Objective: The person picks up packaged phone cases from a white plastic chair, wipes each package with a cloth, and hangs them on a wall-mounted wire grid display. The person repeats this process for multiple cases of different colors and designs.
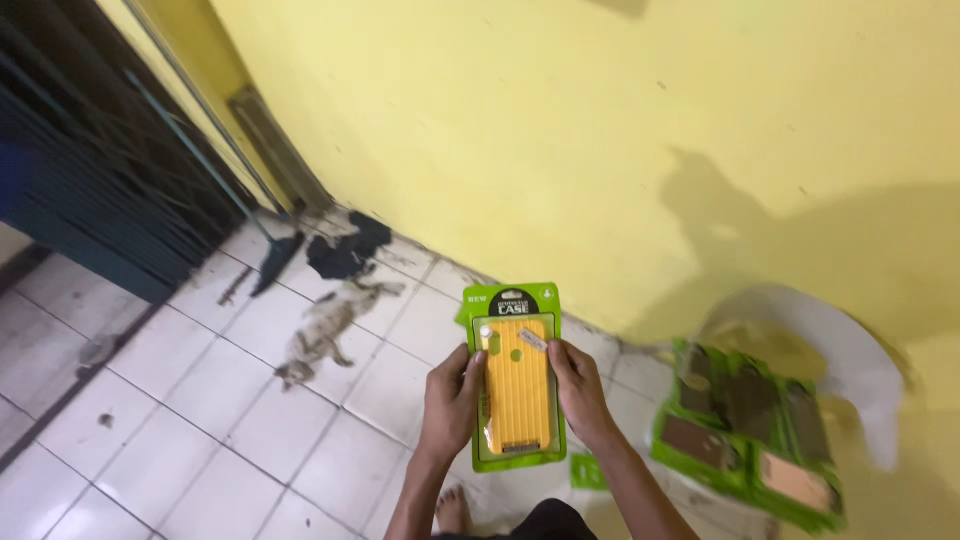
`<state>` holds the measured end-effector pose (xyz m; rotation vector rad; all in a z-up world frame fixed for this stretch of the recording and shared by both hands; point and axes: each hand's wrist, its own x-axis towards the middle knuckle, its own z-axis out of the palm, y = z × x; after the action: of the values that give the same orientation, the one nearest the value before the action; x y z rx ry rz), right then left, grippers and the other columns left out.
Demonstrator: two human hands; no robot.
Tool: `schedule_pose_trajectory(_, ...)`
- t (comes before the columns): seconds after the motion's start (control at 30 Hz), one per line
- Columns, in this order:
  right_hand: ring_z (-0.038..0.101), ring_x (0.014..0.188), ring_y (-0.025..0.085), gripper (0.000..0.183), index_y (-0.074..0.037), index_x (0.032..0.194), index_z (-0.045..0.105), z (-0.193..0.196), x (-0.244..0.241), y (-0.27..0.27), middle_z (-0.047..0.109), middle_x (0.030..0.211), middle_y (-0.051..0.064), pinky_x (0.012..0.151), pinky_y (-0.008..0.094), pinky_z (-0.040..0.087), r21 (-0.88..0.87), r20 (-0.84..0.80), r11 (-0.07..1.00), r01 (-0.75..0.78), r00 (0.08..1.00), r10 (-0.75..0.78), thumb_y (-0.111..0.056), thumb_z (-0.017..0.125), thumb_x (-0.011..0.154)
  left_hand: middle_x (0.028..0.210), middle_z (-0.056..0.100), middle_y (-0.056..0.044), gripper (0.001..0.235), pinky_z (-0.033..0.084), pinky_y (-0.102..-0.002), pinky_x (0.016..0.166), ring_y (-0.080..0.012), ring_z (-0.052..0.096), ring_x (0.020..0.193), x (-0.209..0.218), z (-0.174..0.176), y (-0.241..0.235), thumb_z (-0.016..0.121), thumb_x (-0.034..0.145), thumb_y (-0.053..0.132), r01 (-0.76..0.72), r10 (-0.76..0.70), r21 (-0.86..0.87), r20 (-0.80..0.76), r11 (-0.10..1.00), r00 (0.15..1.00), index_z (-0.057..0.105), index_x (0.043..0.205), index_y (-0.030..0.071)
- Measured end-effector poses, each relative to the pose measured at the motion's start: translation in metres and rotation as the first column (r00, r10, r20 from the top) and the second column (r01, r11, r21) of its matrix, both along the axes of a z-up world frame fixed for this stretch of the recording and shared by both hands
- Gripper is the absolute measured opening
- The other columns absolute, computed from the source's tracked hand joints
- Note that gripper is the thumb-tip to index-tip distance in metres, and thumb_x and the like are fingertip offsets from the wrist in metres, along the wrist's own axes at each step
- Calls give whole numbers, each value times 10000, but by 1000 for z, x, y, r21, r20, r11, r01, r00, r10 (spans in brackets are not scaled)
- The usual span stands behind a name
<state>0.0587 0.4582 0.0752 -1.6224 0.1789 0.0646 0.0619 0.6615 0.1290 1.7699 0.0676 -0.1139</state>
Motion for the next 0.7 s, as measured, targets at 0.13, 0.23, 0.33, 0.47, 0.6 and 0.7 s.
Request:
schedule_pose_trajectory(0.13, 553, 681, 160, 519, -37, 992, 739, 17, 52, 62, 645, 735, 66, 706, 311, 511, -112, -42, 994, -16, 999, 12, -432, 412, 1074, 575, 483, -79, 363, 389, -342, 508, -106, 380, 582, 51, 12, 61, 586, 1030, 198, -38, 30, 62, 122, 997, 992, 528, 755, -32)
schedule_pose_trajectory(0.23, 572, 737, 120, 480, -13, 982, 716, 20, 96, 81, 671, 795, 40, 711, 306, 492, -119, 52, 992, 28, 998, -22, -410, 454, 1049, 580, 506, -62, 344, 390, -325, 503, -91, 408, 581, 97, 11, 83, 587, 1022, 181, -5, 9, -28, 149, 1000, 989, 550, 752, -28)
schedule_pose_trajectory(0.33, 561, 741, 87, 477, -6, 972, 706, 15, 145, 92, 672, 790, -5, 717, 292, 496, -89, 161, 995, 44, 987, -29, -402, 452, 1049, 621, 553, -39, 282, 433, -286, 527, -69, 456, 616, 150, 2, 96, 571, 1018, 171, 65, -40, -163, 154, 984, 987, 602, 805, -11)
schedule_pose_trajectory(0.47, 369, 566, 127, 507, -20, 860, 670, 20, 212, 90, 421, 610, -7, 546, 325, 366, -196, 126, 965, 172, 981, -150, -411, 427, 1071, 710, 582, -59, 288, 448, -277, 578, -78, 475, 684, 238, 8, 97, 567, 1053, 162, 207, -161, -281, 177, 937, 971, 606, 850, -38)
schedule_pose_trajectory(0.6, 385, 582, 115, 470, -36, 841, 648, 71, 294, 68, 417, 617, -11, 554, 319, 376, -266, 230, 885, 381, 917, -326, -406, 449, 1052, 866, 693, -104, 203, 530, -317, 684, -131, 617, 772, 321, 73, 81, 597, 1039, 152, 404, -326, -173, 355, 898, 876, 538, 1157, -3)
schedule_pose_trajectory(0.7, 410, 603, 121, 482, -19, 848, 626, 126, 350, 42, 447, 644, 0, 578, 318, 404, -281, 426, 841, 462, 845, -322, -407, 462, 1084, 880, 703, -131, 613, 523, -375, 620, -212, 658, 694, 374, 135, 69, 667, 957, 162, 428, -402, 44, 440, 903, 803, 283, 1421, 51)
